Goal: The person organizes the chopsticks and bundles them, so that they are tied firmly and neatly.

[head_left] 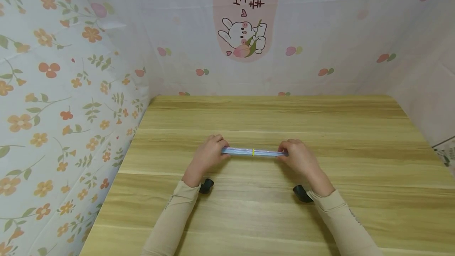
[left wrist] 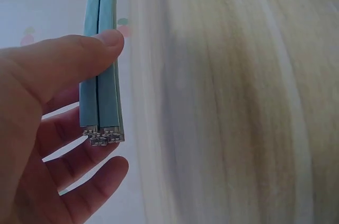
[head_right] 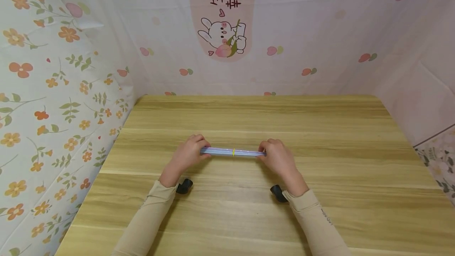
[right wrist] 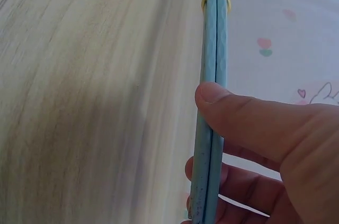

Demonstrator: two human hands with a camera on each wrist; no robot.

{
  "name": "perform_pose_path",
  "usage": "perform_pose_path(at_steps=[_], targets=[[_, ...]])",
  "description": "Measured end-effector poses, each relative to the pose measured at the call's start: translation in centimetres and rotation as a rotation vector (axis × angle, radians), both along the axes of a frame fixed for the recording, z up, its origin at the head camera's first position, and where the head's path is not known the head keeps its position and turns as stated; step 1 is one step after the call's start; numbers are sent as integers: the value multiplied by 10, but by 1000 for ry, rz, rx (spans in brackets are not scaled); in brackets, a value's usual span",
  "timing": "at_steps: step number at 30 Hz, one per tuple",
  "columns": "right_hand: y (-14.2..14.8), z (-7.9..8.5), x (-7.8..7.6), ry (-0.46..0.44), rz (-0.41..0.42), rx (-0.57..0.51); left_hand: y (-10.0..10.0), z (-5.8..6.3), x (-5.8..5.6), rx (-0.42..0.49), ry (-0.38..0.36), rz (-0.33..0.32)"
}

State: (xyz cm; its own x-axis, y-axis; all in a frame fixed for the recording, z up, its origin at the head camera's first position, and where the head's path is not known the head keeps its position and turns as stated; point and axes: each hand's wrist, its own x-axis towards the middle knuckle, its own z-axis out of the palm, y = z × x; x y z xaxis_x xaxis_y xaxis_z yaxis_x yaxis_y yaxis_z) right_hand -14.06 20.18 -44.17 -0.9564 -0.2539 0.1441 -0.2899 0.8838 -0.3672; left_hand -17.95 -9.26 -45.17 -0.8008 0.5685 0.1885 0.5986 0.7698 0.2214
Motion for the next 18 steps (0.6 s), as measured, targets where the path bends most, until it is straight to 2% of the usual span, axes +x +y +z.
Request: perform_pose_path(at_steps=[4,12,18], targets=[[-1,-1,0,4,-5,-4,0,-1,1,13,-14,12],[-1,-5,1,-4,-25,6,-1,-4,1,-6,29,1],[-2,-8,2,27,-38,3,-1,-7,0,-14,24,5]])
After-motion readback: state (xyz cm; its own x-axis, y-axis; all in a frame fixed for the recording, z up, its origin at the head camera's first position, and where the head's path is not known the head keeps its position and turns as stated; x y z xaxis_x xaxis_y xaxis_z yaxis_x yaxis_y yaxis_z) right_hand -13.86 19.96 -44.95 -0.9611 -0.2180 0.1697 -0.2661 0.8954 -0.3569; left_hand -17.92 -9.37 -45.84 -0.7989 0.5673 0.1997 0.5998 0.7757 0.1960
